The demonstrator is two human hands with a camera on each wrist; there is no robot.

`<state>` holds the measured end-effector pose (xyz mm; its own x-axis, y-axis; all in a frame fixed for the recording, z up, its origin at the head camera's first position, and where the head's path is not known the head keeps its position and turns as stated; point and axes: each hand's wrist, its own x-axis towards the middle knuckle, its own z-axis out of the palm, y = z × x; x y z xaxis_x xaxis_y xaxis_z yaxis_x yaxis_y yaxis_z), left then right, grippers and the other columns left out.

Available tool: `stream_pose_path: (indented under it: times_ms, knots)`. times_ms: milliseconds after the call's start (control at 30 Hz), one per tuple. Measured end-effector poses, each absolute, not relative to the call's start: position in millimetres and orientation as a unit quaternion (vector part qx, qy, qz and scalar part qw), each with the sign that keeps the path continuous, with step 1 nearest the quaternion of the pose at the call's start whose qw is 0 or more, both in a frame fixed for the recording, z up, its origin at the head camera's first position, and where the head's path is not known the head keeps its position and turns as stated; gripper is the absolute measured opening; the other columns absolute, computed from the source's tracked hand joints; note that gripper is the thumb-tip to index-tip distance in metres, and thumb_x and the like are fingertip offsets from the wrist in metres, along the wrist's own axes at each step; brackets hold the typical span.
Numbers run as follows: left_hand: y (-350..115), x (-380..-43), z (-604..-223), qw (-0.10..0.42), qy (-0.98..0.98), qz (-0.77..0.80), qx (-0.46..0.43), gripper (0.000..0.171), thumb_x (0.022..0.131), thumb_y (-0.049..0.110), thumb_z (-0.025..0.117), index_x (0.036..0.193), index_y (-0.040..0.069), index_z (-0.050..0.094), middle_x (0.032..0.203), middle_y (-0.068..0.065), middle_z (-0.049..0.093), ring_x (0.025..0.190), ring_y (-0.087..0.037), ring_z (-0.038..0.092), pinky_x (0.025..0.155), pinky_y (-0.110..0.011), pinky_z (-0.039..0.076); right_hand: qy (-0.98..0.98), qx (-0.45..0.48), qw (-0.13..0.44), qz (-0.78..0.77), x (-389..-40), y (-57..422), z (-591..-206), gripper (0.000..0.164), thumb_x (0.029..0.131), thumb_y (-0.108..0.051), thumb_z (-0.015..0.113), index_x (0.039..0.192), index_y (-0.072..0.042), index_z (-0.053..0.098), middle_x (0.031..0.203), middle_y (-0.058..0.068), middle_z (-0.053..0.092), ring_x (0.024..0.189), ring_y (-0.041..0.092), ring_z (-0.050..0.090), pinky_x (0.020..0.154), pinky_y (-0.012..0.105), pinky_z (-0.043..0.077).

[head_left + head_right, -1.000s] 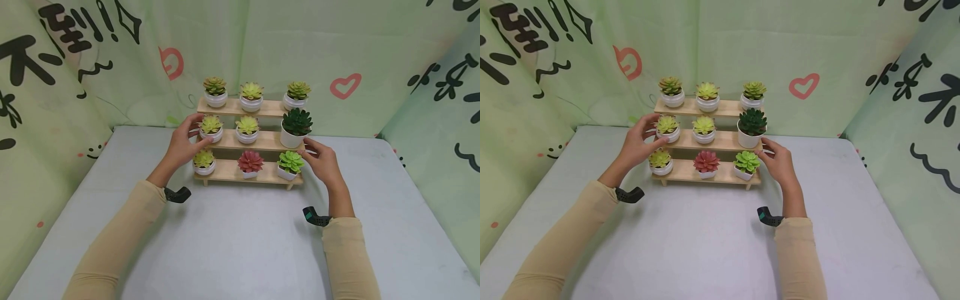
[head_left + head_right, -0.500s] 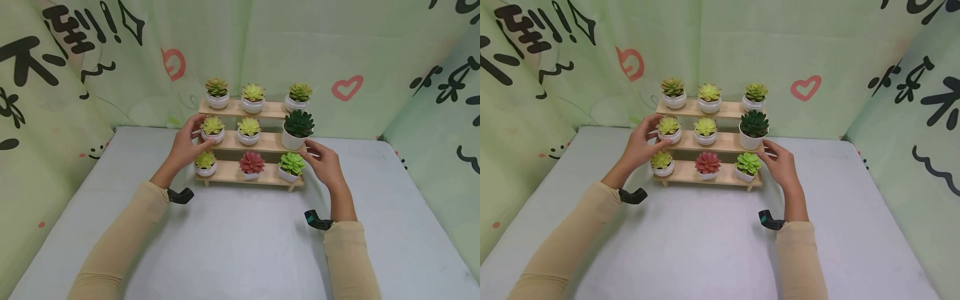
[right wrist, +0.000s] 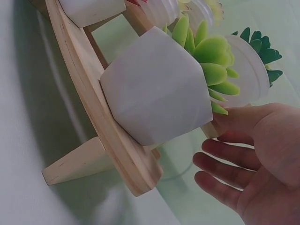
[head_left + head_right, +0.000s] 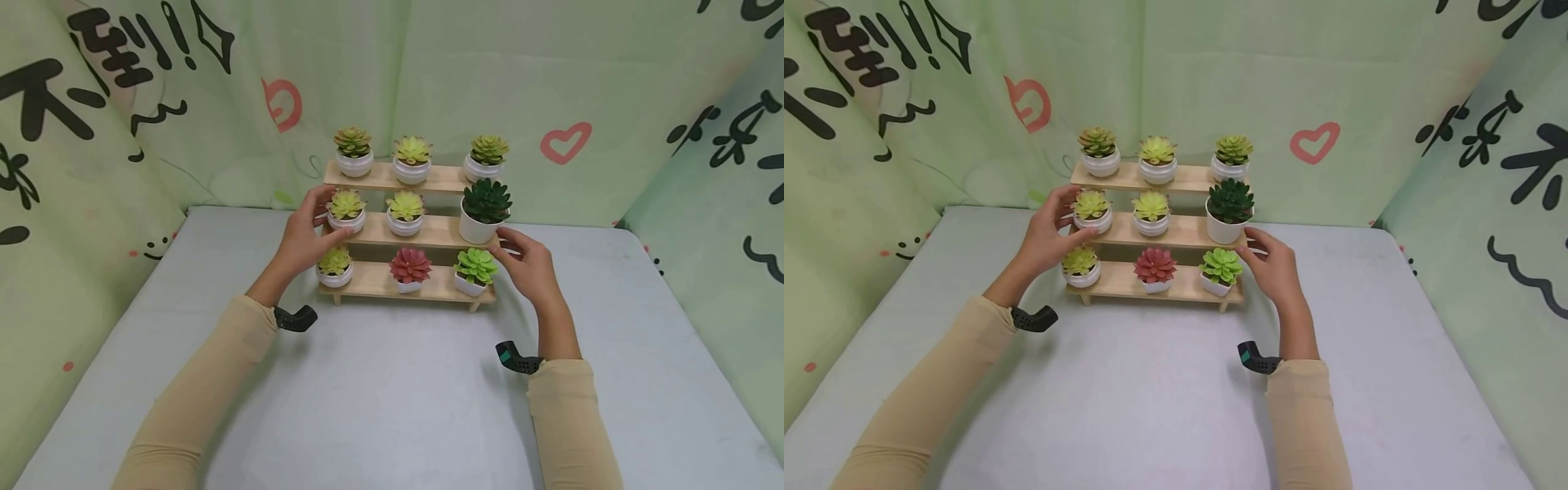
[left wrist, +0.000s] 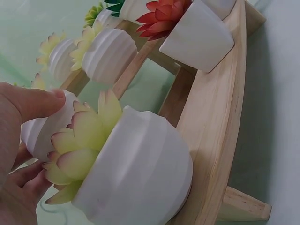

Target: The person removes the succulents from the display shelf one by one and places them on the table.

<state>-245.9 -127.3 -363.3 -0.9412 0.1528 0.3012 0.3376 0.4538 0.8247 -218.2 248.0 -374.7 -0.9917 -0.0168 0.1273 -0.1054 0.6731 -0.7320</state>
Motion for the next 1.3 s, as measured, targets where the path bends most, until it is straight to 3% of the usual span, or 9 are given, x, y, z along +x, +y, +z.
stream_pose_path:
  times_ms: [1300]
  knots:
    - [-143.0, -219.8, -348.1, 0.143, -0.84, -0.513, -0.106, 0.075, 0.082, 0.017, 0.078, 0.146, 0.018, 0.038, 0.139, -0.012, 0.052, 0.128, -0.023, 0.051, 0.105, -0.039, 0.047, -0.912, 0.032, 0.049, 0.406, -219.8, 248.8, -376.5, 0.052, 0.098, -0.029, 0.057, 0.144, -0.007, 0.045, 0.146, 0.016, 0.047, 0.131, 0.036, 0.049, 0.107, 0.05, 0.044]
